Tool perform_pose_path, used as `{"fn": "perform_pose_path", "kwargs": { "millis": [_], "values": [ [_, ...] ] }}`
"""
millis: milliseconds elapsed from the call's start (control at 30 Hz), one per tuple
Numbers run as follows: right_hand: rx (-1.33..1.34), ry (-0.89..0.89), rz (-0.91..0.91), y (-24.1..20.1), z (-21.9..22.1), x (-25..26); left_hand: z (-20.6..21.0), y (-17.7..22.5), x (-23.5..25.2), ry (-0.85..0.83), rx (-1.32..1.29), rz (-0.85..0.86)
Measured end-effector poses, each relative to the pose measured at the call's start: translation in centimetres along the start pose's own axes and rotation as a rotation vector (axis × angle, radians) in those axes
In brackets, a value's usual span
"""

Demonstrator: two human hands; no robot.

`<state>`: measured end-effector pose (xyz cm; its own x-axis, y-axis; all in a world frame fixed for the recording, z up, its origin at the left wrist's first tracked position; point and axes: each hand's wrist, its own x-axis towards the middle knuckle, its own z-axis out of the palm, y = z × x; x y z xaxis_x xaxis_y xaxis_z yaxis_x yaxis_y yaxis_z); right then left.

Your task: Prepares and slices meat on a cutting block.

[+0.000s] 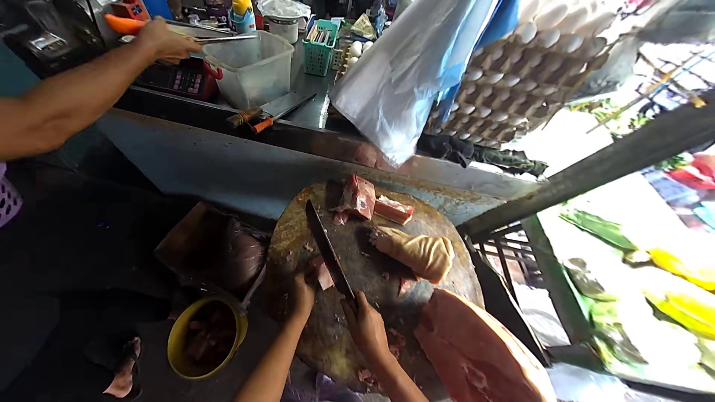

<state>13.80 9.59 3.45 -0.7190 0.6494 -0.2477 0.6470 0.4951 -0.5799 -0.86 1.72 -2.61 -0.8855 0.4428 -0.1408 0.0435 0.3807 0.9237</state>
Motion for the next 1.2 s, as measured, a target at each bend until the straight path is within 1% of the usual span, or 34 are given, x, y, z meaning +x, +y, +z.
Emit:
{"fn": "perform_pose_path", "kwargs": {
  "millis": [67, 133, 200, 233, 267, 333, 367, 400, 533, 700, 767, 833, 900, 967, 1033, 1067, 1100, 1133, 1200],
  "values": [
    [0.062, 0.136, -0.106, -1.1, -0.9, -0.4, -0.3, 0.0, 0.1, -0.071, 0.049, -0.044],
    [0.113, 0.277, -0.221, -2.5, -1.7, -0.5, 0.1, -0.8, 0.1, -0.022, 0.012, -0.003],
    [0.121, 0.342, -0.273, -3.4, -2.2, -0.2, 0.5, -1.2, 0.2, 0.018, -0.032, 0.018],
    [0.106, 0.326, -0.257, -3.3, -2.1, 0.0, 0.5, -1.0, 0.3, 0.013, -0.021, 0.011],
    [0.07, 0.265, -0.204, -3.0, -1.7, 0.1, 0.2, -0.6, 0.3, -0.009, 0.016, -0.008],
    [-0.056, -0.004, 0.022, -2.1, -0.7, 0.5, -0.1, 0.3, 0.2, -0.04, 0.061, -0.039],
    [-0.126, -0.121, 0.125, -1.7, 0.0, 0.8, 0.1, 0.1, 0.2, -0.013, 0.048, -0.017],
    [-0.162, -0.163, 0.172, -1.5, 0.6, 1.0, 0.2, 0.1, 0.3, 0.002, 0.033, -0.003],
    [-0.209, -0.168, 0.174, -1.7, 0.6, 0.9, 0.4, 0.2, 0.2, 0.032, 0.051, 0.009],
    [-0.088, -0.109, 0.091, -1.1, -0.3, 0.6, 0.5, 0.4, 0.4, 0.032, 0.051, 0.002],
    [-0.024, -0.041, 0.031, -1.4, -1.1, 0.0, 0.1, 0.5, 0.5, -0.019, 0.06, -0.03],
    [0.06, 0.121, -0.108, -2.2, -2.2, -0.7, -0.2, 0.7, 0.4, -0.071, 0.112, -0.052],
    [0.124, 0.302, -0.272, -3.6, -3.5, -0.9, 0.2, -0.1, 0.3, -0.027, 0.062, -0.02],
    [0.151, 0.465, -0.414, -5.1, -4.6, -0.7, 0.4, -0.5, 0.4, -0.028, 0.024, -0.023],
    [0.15, 0.554, -0.475, -5.8, -4.9, -0.4, 0.4, -0.5, 0.4, -0.03, 0.012, -0.026],
    [0.135, 0.543, -0.457, -5.6, -4.5, -0.4, 0.4, -0.6, 0.3, -0.025, 0.011, -0.024],
    [0.113, 0.478, -0.397, -4.9, -3.8, -0.5, 0.5, -0.6, 0.3, -0.018, 0.018, -0.02],
    [0.073, 0.355, -0.287, -4.0, -2.9, -0.6, 0.4, -0.5, 0.2, -0.013, 0.032, -0.016],
    [-0.075, -0.009, 0.031, -2.3, -1.0, -0.2, 0.1, -0.1, 0.1, -0.039, 0.083, -0.035]
  ]
}}
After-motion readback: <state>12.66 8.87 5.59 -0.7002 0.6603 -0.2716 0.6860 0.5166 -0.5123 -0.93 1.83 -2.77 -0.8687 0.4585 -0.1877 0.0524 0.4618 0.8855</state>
